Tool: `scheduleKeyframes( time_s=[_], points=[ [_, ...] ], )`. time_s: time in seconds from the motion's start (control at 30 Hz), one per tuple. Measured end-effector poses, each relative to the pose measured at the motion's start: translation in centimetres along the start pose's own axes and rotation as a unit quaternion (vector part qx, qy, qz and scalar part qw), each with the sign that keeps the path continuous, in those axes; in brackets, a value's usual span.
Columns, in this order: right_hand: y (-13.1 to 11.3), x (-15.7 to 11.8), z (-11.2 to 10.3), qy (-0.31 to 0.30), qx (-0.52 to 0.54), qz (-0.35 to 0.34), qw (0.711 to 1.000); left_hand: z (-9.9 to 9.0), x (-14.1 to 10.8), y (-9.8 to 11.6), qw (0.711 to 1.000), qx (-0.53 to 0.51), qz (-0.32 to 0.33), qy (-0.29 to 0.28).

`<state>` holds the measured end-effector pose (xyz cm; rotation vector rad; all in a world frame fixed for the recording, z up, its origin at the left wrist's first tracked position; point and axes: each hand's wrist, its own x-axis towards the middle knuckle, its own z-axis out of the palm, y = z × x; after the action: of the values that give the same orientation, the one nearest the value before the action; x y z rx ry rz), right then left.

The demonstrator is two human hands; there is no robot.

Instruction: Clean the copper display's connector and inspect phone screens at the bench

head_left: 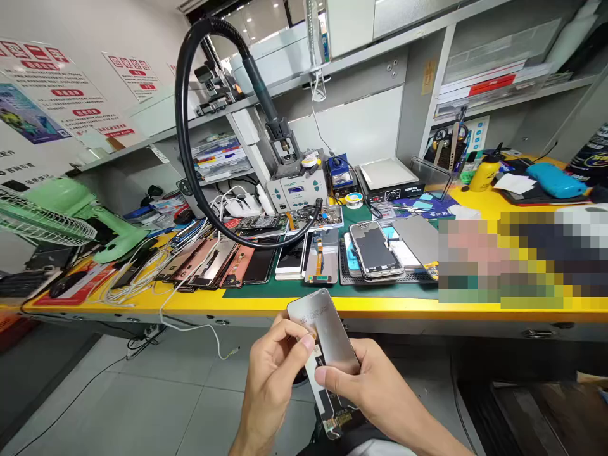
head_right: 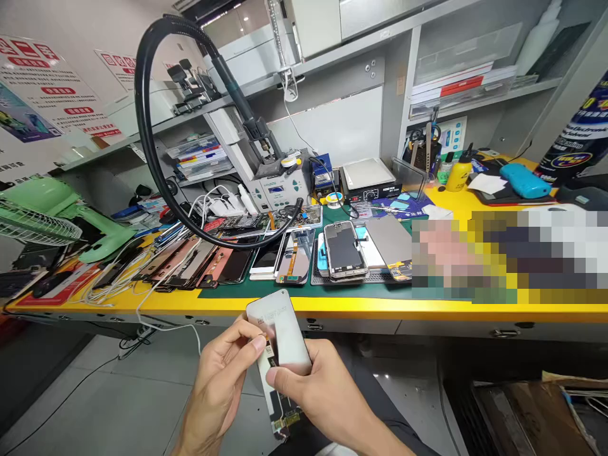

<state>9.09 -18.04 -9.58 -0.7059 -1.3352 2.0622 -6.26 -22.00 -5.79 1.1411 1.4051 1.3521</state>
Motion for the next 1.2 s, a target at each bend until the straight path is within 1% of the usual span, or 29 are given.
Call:
scheduleKeyframes(
  time_s=[0.2,0.37,0.57,0.73,0.8,0.93,1.0,1.1,1.13,1.2],
  points=[
    [0.0,0.0,0.2,0.002,0.020,-0.003,1.000,-0.2,0.3,0.0,0.999,-0.013,-0.031,0.011],
    [0.3,0.3,0.4,0.006,0.021,-0.007,1.000,-0.3,0.2,0.2,0.996,-0.060,-0.062,0.001],
    [0.0,0.4,0.4,-0.002,0.032,-0.011,0.999,-0.3,-0.2,0.5,0.991,-0.084,-0.107,-0.005],
    [-0.2,0.5,0.6,0.003,0.027,0.010,1.000,-0.4,-0.2,0.4,0.996,-0.048,-0.070,0.030],
    [-0.1,0.6,0.7,-0.001,0.027,0.009,1.000,-0.6,-0.1,0.3,0.995,-0.049,-0.080,0.030],
    [0.0,0.7,0.7,-0.004,0.030,-0.013,0.999,-0.8,0.0,0.1,0.992,-0.061,-0.108,0.022],
    [0.0,0.7,0.7,-0.001,0.026,-0.012,1.000,-0.9,-0.1,0.1,0.996,-0.021,-0.082,0.023],
    [0.0,0.6,0.7,0.000,0.020,-0.006,1.000,-0.9,-0.2,0.1,0.996,0.078,-0.023,0.029],
    [0.0,0.6,0.7,-0.001,0.021,-0.004,1.000,-1.0,-0.2,0.1,0.995,0.099,-0.012,0.030],
    [0.0,0.6,0.9,-0.006,0.026,-0.001,1.000,-1.2,-0.2,-0.1,0.994,0.107,-0.006,0.033]
  ],
)
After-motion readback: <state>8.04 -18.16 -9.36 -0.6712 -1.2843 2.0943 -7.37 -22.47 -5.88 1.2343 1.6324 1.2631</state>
